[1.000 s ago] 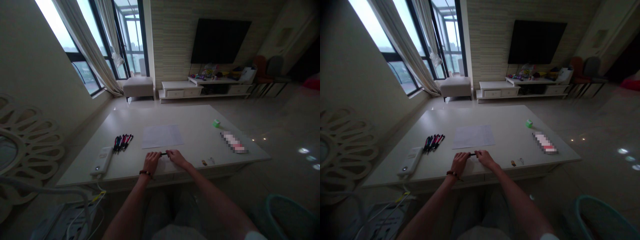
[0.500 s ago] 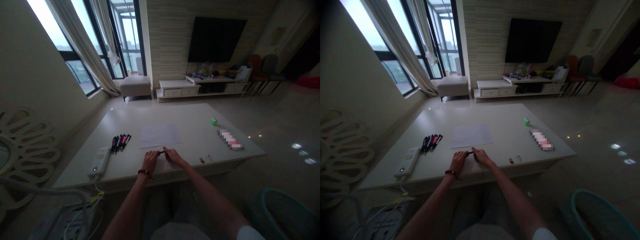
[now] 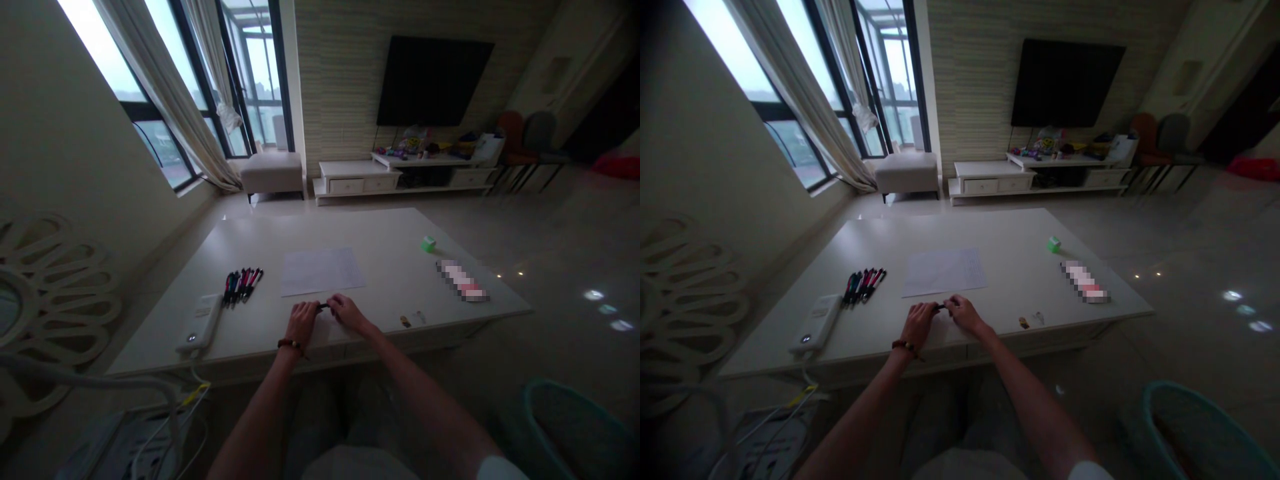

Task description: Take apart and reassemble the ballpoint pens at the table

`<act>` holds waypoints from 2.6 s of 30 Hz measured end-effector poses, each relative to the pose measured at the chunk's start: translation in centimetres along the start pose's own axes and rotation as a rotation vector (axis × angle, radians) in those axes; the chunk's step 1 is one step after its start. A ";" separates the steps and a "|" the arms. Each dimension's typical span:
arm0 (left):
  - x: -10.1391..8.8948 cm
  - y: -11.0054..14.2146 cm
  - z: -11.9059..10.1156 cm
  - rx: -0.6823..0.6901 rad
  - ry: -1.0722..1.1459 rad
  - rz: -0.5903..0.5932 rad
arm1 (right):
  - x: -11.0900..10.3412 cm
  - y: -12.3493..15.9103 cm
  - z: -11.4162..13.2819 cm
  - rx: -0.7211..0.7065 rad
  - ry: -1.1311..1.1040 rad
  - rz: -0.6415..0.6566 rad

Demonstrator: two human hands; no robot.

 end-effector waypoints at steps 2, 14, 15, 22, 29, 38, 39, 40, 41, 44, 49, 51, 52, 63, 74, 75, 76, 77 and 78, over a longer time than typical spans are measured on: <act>-0.1 0.0 -0.1 0.006 -0.001 0.010 | -0.2 0.1 0.2 -0.029 0.050 0.003; -0.3 0.0 -0.2 0.018 0.013 0.010 | -0.7 0.4 1.1 -0.142 0.206 0.047; -0.3 0.1 -0.3 0.026 0.012 0.015 | -0.6 0.3 1.0 -0.144 0.206 0.058; -0.5 0.2 -0.4 0.054 0.022 0.011 | -0.5 0.4 0.8 -0.075 0.358 0.150; -0.5 0.4 -0.6 0.119 0.062 0.048 | 0.6 0.8 3.7 -0.297 0.863 0.278; 0.0 -0.7 0.7 -0.152 -0.071 -0.013 | -6.4 1.3 0.6 0.101 -0.010 -0.144; 0.3 -0.9 0.9 -0.172 -0.078 0.010 | -7.3 1.3 0.6 0.096 -0.135 -0.204; 0.5 -0.9 1.0 -0.184 -0.082 0.035 | -8.1 1.3 0.7 0.077 -0.238 -0.257; 0.7 -1.0 1.1 -0.192 -0.083 0.057 | -8.8 1.2 1.0 0.055 -0.325 -0.308; 0.9 -0.9 1.2 -0.211 -0.079 0.066 | -10.6 0.7 2.5 0.003 -0.544 -0.411; 0.5 -1.0 1.0 -0.238 -0.097 0.040 | -12.0 0.0 5.5 -0.013 -0.903 -0.197; 0.4 -1.0 0.8 -0.244 -0.114 0.055 | -12.2 0.0 6.3 -0.006 -1.035 -0.093; 0.3 -1.1 0.7 -0.248 -0.124 0.060 | -12.2 -0.1 6.5 -0.001 -1.095 -0.057; -0.2 -1.3 0.2 -0.233 -0.131 0.052 | -11.5 -1.3 5.9 0.039 -1.189 -0.076; -0.3 -1.4 0.0 -0.247 -0.128 0.066 | -10.6 -3.2 4.4 0.032 -1.008 -0.096; -0.3 -1.5 0.0 -0.245 -0.127 0.072 | -10.4 -3.5 3.9 0.038 -0.967 -0.116; -0.3 -1.5 0.0 -0.242 -0.126 0.077 | -10.3 -3.8 3.4 0.046 -0.915 -0.145; -0.2 -1.5 0.1 -0.236 -0.122 0.081 | -10.1 -4.2 2.8 0.056 -0.850 -0.181; -0.1 -1.4 0.1 -0.230 -0.116 0.088 | -10.0 -4.5 2.1 0.069 -0.767 -0.218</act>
Point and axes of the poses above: each hand's wrist, its own y-axis away from the middle knuckle, its own x-axis out of the palm, z = x × y, the point moved 3 cm from there along -y, towards the middle knuckle, and after that the axes turned 9 degrees about -x, right-handed, at the moved point
